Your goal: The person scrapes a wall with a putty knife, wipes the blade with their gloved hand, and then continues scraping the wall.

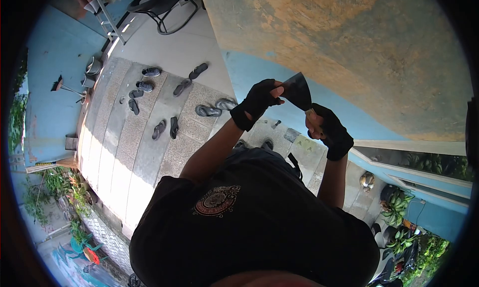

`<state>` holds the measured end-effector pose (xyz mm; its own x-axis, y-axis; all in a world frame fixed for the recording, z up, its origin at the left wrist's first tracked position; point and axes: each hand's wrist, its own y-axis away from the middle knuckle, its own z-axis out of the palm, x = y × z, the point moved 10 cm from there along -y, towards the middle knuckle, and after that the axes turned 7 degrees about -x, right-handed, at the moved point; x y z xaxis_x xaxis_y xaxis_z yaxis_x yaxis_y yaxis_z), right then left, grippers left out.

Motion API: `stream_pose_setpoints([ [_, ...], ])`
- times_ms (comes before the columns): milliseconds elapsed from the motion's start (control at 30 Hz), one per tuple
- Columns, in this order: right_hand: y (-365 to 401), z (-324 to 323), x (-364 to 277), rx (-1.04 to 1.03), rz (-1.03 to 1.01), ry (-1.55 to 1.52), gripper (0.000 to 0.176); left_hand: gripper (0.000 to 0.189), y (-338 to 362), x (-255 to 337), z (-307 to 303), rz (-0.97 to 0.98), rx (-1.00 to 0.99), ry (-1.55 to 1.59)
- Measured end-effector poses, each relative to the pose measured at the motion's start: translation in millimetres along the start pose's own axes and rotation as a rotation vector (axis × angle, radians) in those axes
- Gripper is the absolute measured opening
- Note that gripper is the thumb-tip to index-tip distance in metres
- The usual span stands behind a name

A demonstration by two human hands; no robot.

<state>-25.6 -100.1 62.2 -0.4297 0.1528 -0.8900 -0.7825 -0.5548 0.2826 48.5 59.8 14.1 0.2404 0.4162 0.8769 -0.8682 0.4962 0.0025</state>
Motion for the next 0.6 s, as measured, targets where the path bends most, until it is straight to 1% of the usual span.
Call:
stream_pose_setpoints([
  [33,1,-2,0,-0.014,-0.012,0.031,0.034,0.025,-3,-10,-4,-0.034,0.025,0.041],
  [67,2,-3,1,-0.028,-0.021,0.061,0.034,0.025,-4,-14,-5,-0.034,0.026,0.036],
  [133,0,-5,1,-0.047,-0.048,0.074,0.032,0.021,2,-24,-21,-0.112,0.206,0.202],
  [167,3,-11,3,0.012,-0.023,0.113,0.03,0.021,1,-24,-26,-0.11,0.206,0.197],
  [200,8,-16,4,0.081,0.003,0.153,0.029,0.021,2,-26,-35,-0.103,0.275,0.212],
  [233,11,-18,5,0.094,-0.001,0.154,0.029,0.02,1,-29,-42,-0.097,0.338,0.229],
  [300,16,-23,7,0.158,-0.077,0.126,0.025,0.02,0,-29,-39,-0.09,0.314,0.177],
  [333,17,-23,11,0.17,-0.076,0.123,0.025,0.021,2,-24,-38,-0.075,0.307,0.122],
  [367,17,-25,11,0.212,-0.072,0.252,0.023,0.021,1,-25,-41,-0.082,0.297,0.123],
  [400,16,-25,8,0.255,-0.072,0.38,0.023,0.022,-3,-25,-44,-0.101,0.254,0.044],
  [433,13,-22,7,0.272,-0.078,0.377,0.023,0.022,-8,-25,-46,-0.12,0.206,-0.037],
  [500,15,-23,9,0.448,0.002,0.496,0.031,0.023,-14,-24,-54,-0.115,0.169,-0.022],
  [533,12,-19,11,0.473,0.003,0.487,0.031,0.023,-16,-22,-57,-0.105,0.153,-0.004],
  [600,9,-16,17,0.627,-0.055,0.407,0.034,0.025,-16,-12,-58,-0.115,0.098,0.019],
])
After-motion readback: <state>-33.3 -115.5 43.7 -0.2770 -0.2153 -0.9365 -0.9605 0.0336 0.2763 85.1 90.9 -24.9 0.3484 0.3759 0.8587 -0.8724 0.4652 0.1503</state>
